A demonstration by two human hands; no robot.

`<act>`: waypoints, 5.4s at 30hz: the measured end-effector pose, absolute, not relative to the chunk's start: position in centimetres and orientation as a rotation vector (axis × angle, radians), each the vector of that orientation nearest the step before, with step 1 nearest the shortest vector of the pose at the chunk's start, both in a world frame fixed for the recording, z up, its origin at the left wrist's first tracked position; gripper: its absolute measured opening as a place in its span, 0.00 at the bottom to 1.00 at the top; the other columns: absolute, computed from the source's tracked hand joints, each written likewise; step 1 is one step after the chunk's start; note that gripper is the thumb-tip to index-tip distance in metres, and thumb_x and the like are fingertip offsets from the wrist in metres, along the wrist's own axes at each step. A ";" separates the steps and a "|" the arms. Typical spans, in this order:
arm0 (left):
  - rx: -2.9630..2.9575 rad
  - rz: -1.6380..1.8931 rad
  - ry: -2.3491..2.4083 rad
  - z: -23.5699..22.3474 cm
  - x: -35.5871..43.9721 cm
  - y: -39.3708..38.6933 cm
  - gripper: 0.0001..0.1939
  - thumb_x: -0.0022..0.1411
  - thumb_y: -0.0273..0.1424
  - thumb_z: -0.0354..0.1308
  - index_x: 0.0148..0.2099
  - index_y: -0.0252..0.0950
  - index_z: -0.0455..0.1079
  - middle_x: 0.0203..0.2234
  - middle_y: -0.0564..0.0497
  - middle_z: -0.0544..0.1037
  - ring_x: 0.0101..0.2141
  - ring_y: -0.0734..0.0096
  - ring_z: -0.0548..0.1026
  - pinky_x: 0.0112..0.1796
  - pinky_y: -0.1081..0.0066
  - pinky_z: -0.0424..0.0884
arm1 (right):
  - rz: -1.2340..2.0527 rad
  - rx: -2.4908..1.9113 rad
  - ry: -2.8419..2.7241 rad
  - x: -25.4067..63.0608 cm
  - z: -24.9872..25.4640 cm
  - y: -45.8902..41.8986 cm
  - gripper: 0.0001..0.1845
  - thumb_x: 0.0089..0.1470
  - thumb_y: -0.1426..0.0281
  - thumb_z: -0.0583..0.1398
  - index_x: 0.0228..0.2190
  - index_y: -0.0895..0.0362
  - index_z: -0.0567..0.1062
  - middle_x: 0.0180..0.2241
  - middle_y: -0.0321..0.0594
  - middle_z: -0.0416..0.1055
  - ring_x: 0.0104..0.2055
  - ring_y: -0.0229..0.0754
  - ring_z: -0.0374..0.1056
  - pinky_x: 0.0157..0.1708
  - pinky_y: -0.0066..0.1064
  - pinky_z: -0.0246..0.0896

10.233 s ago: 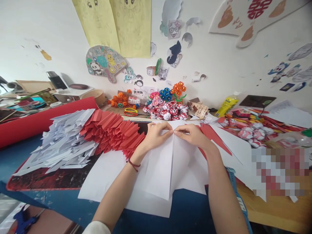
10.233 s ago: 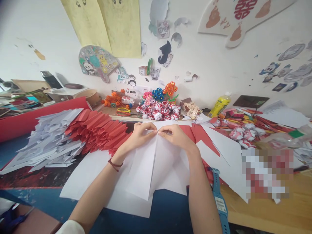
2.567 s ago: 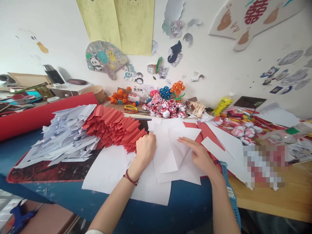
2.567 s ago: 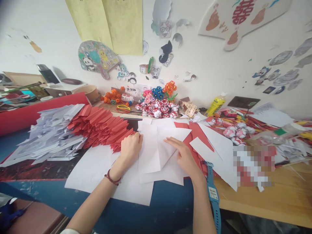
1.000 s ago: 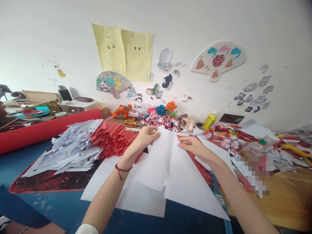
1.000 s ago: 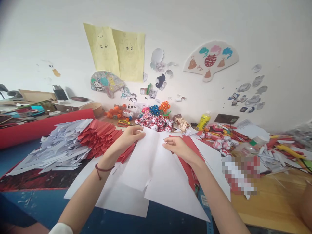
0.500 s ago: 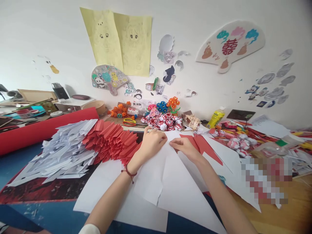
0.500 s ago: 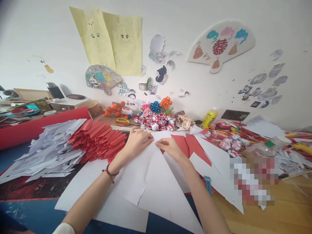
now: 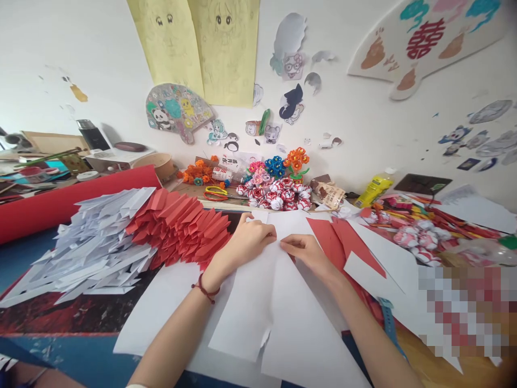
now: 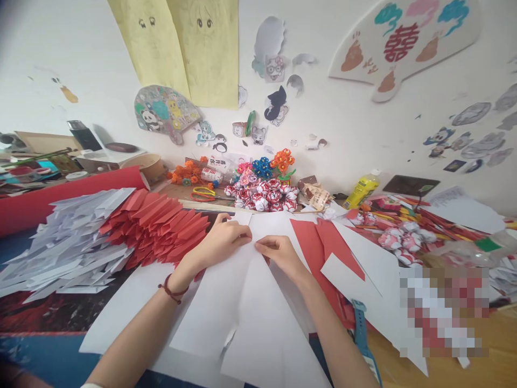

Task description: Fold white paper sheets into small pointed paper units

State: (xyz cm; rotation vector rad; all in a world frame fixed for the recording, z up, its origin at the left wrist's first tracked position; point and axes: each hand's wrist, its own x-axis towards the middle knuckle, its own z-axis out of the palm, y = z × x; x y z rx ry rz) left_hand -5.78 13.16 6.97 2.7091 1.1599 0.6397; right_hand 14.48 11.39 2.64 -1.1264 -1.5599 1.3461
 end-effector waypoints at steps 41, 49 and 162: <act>2.678 0.560 1.046 7.3 -5.3 11.9 0.09 0.65 0.34 0.49 0.38 0.42 0.71 0.26 0.56 0.77 0.32 0.71 0.71 0.41 0.65 0.50 | 1.123 -1.141 -1.726 14.9 3.2 10.2 0.14 0.50 0.59 0.62 0.28 0.58 0.78 0.23 0.36 0.70 0.22 0.36 0.63 0.24 0.28 0.59; 2.647 0.585 0.984 7.2 -4.9 11.8 0.11 0.65 0.32 0.48 0.34 0.40 0.71 0.27 0.55 0.77 0.33 0.71 0.70 0.40 0.65 0.50 | 1.113 -1.155 -1.667 14.6 2.7 10.2 0.14 0.49 0.59 0.63 0.26 0.58 0.76 0.20 0.35 0.67 0.21 0.35 0.60 0.21 0.27 0.55; 2.204 0.885 1.011 7.5 -6.8 12.9 0.11 0.59 0.39 0.57 0.36 0.38 0.76 0.35 0.53 0.80 0.38 0.68 0.76 0.42 0.73 0.65 | 1.018 -1.116 -1.492 13.8 3.7 9.5 0.13 0.51 0.58 0.62 0.28 0.56 0.76 0.26 0.35 0.70 0.27 0.37 0.62 0.26 0.28 0.56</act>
